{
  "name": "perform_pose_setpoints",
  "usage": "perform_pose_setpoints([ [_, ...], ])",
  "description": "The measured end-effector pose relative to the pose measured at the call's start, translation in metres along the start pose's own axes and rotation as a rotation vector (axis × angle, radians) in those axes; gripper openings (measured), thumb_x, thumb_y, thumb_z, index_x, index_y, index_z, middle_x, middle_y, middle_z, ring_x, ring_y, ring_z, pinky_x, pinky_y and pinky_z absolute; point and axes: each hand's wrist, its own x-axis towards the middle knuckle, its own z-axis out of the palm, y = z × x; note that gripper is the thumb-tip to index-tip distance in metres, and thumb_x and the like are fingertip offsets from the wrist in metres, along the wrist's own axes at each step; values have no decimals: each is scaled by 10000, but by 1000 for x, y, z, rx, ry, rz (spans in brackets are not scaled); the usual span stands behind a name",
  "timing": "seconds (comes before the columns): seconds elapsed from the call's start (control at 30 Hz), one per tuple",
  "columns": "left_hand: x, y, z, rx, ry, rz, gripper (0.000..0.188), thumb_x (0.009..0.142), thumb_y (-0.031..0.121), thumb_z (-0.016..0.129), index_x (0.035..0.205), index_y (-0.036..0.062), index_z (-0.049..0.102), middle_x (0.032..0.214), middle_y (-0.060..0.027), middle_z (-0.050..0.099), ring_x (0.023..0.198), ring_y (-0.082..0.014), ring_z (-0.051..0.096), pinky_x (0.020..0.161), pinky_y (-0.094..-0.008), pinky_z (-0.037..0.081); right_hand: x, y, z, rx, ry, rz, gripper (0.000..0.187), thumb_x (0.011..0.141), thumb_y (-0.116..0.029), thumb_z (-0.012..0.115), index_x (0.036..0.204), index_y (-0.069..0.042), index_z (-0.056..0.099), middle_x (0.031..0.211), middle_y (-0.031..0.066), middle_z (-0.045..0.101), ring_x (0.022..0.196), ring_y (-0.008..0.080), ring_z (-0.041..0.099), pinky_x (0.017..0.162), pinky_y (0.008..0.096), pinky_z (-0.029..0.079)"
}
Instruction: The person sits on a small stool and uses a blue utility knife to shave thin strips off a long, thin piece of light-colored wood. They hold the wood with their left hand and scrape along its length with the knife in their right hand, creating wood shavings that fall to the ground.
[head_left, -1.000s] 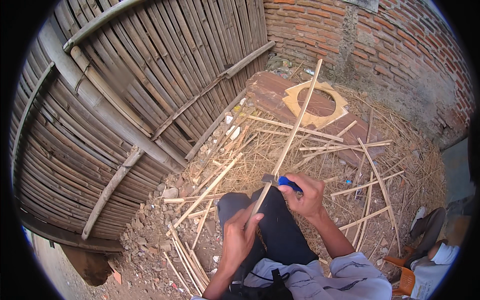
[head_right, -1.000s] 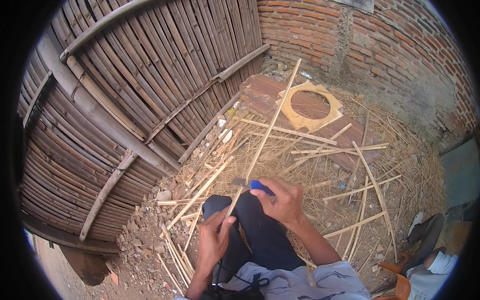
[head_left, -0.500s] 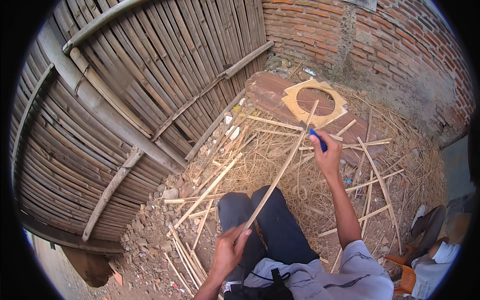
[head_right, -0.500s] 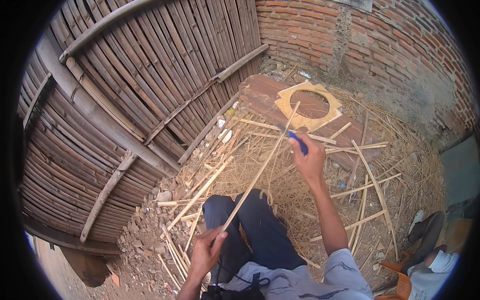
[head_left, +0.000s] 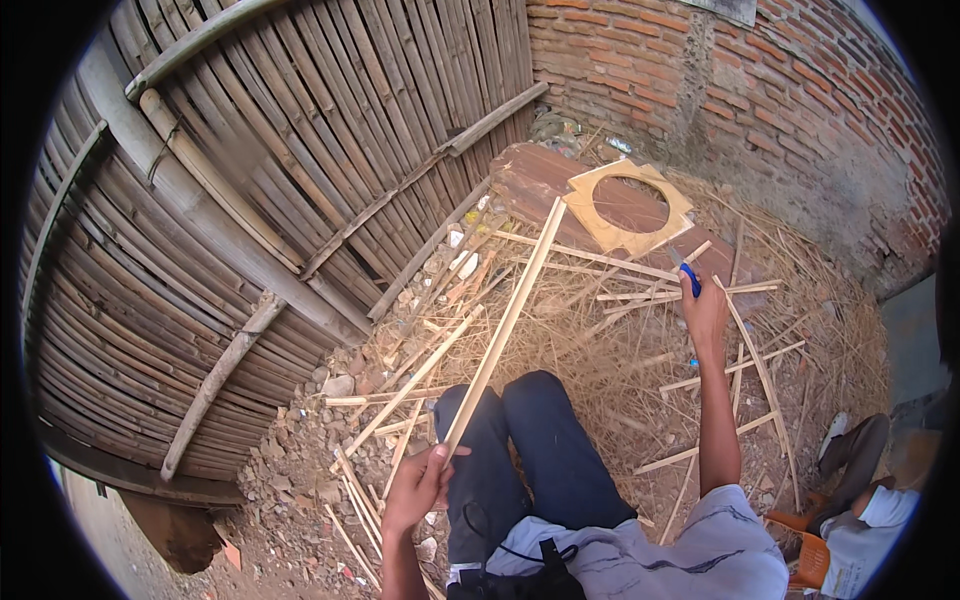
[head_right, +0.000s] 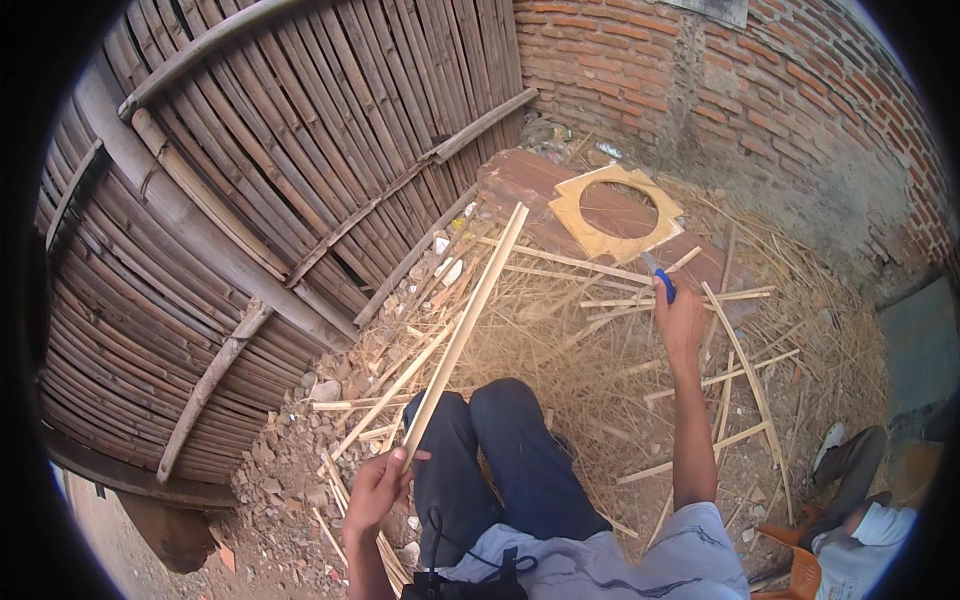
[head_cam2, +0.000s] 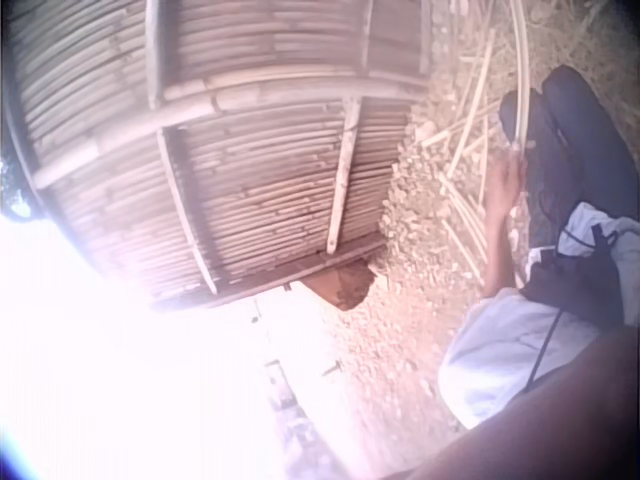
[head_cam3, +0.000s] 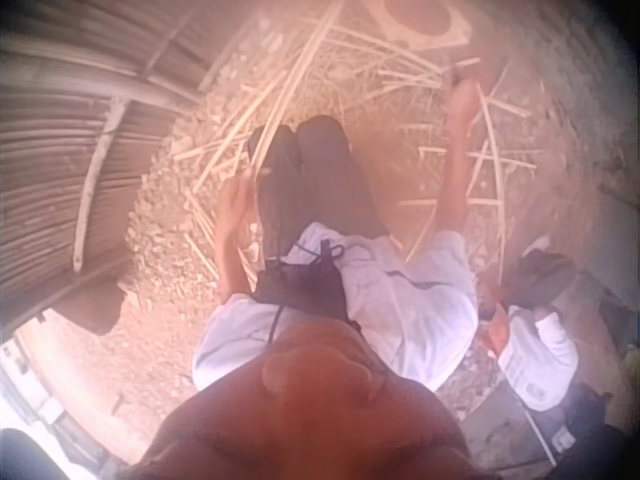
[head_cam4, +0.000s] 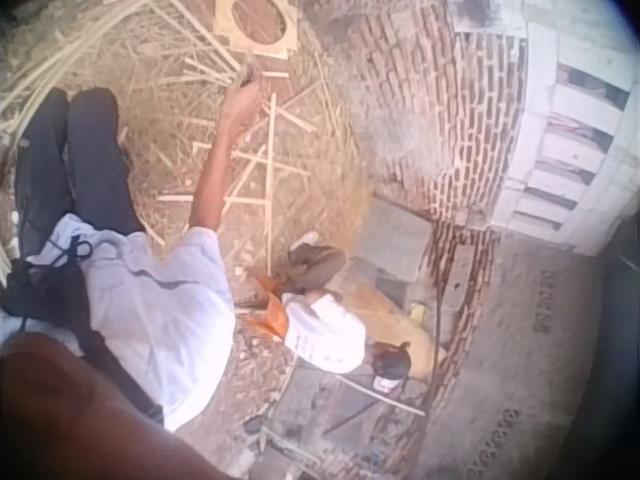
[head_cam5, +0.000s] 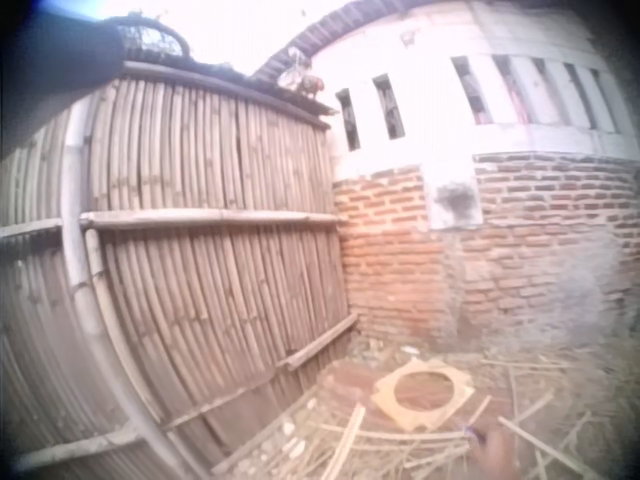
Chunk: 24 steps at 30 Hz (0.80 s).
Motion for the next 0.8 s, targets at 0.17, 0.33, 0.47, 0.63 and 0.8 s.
perform_pose_setpoints([
  [0.17, 26, 26, 28, -134, -166, 51, 555, 1205, 384, 398, 1305, -64, 709, 716, 44, 426, 557, -51, 452, 501, -237, 446, -49, -106, -53, 488, -58, -34, 331, 1047, -340, 715, 1135, -23, 756, 796, 143, 746, 683, 258, 720, 618, 391, 503],
  [0.33, 36, 47, 48, -201, -262, 56, 552, 1206, 400, 398, 1358, -36, 702, 742, 51, 429, 586, -39, 416, 516, -213, 366, -106, -169, -78, 722, -178, -379, 314, 991, -321, 789, 1058, -16, 757, 864, 123, 762, 697, 223, 736, 612, 351, 552],
  [0.47, 35, 59, 58, -186, -274, 115, 526, 1206, 386, 404, 1380, -10, 705, 731, 59, 426, 596, -31, 413, 519, -210, 355, -126, -187, -86, 636, -242, -547, 302, 937, -326, 839, 1015, -44, 764, 863, 116, 766, 671, 271, 738, 577, 355, 559],
  [0.63, 31, 60, 69, -107, -162, 220, 404, 1180, 286, 506, 1374, 6, 722, 731, 41, 479, 617, -41, 455, 548, -234, 375, -132, -194, -80, 673, -207, -598, 299, 942, -350, 832, 996, -64, 766, 848, 86, 762, 649, 255, 726, 556, 359, 550],
  [0.8, 32, 62, 82, 217, 88, 490, 293, 1101, 164, 652, 1329, 2, 739, 798, -129, 675, 663, -161, 598, 630, -336, 475, -135, -194, -75, 675, -209, -622, 298, 945, -356, 825, 1002, -69, 769, 832, 81, 753, 644, 259, 721, 546, 362, 543],
])
